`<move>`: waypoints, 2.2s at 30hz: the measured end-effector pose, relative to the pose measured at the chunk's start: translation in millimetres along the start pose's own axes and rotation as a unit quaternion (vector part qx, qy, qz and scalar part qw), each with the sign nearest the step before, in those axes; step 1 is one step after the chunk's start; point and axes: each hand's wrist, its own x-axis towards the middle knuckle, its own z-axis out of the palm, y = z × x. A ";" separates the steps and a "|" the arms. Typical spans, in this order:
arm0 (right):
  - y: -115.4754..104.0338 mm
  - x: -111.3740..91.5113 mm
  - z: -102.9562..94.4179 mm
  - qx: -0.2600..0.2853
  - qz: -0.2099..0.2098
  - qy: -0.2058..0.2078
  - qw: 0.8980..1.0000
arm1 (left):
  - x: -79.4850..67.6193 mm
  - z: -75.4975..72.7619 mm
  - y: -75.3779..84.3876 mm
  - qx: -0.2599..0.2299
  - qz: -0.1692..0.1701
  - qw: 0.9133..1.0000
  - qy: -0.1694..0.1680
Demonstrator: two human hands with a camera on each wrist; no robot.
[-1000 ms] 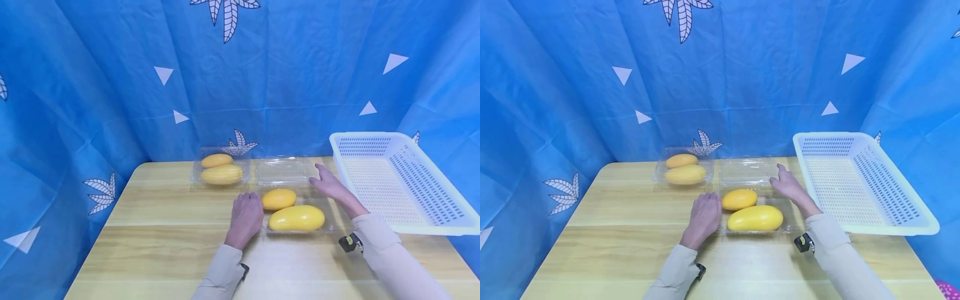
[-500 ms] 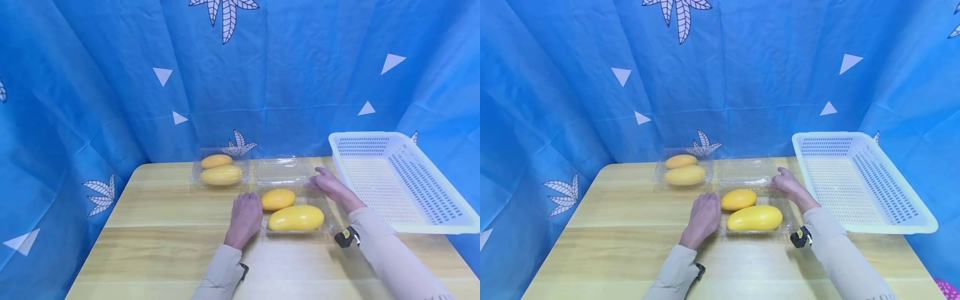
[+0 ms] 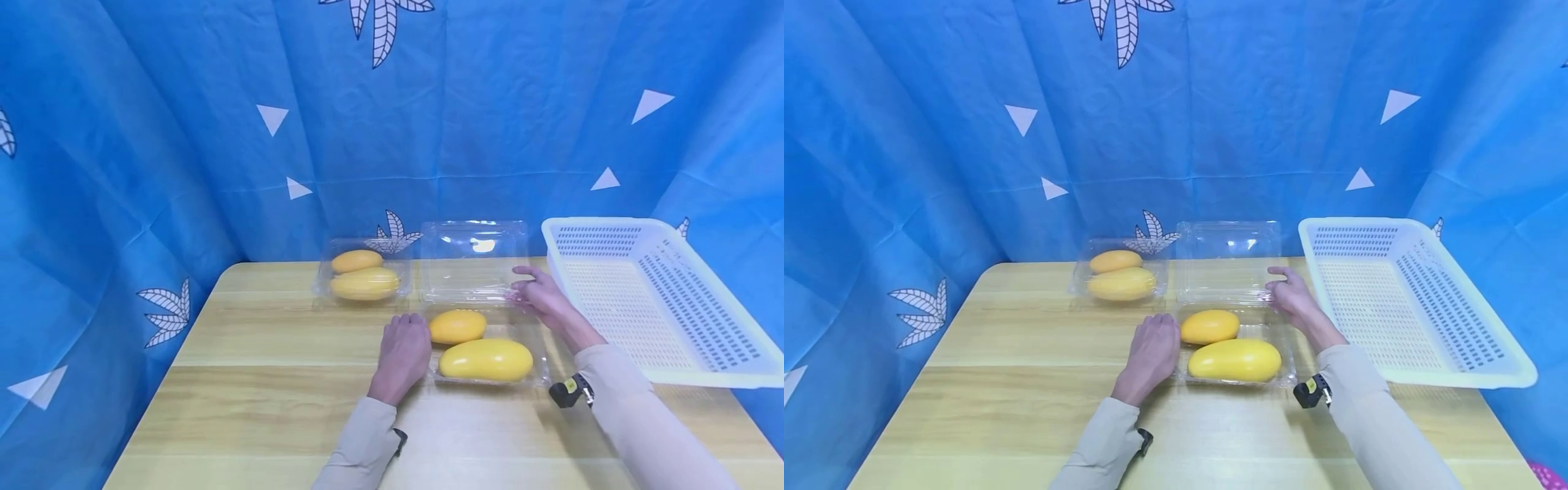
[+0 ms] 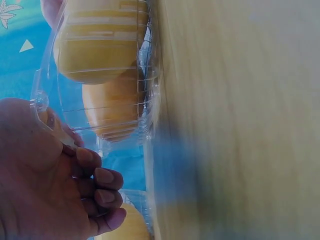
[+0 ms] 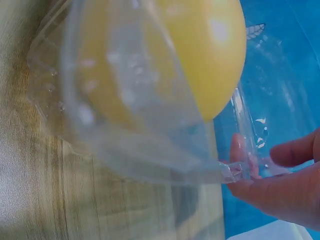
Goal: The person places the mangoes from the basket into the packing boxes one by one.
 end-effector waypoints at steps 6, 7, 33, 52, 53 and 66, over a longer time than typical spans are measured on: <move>-0.5 -9.3 -5.0 -0.004 -0.017 -0.003 1.000 | 1.5 0.2 2.4 0.007 0.009 1.000 0.004; -0.6 -11.0 -6.3 0.004 -0.018 -0.008 1.000 | 1.8 0.5 2.5 0.008 0.012 1.000 0.004; 10.6 -43.7 -14.7 0.149 -0.049 -0.063 0.986 | 0.3 1.5 -2.2 -0.142 -0.010 0.990 -0.007; 20.3 -41.3 0.4 0.147 -0.093 -0.067 0.983 | -2.1 3.5 -12.1 -0.158 -0.017 0.987 0.027; 21.2 -40.3 1.4 0.147 -0.095 -0.065 0.982 | -2.1 3.6 -13.2 -0.160 -0.013 0.986 0.031; 21.7 -36.3 7.1 0.114 -0.099 -0.037 0.988 | 2.6 0.9 -26.1 -0.293 -0.010 0.955 -0.037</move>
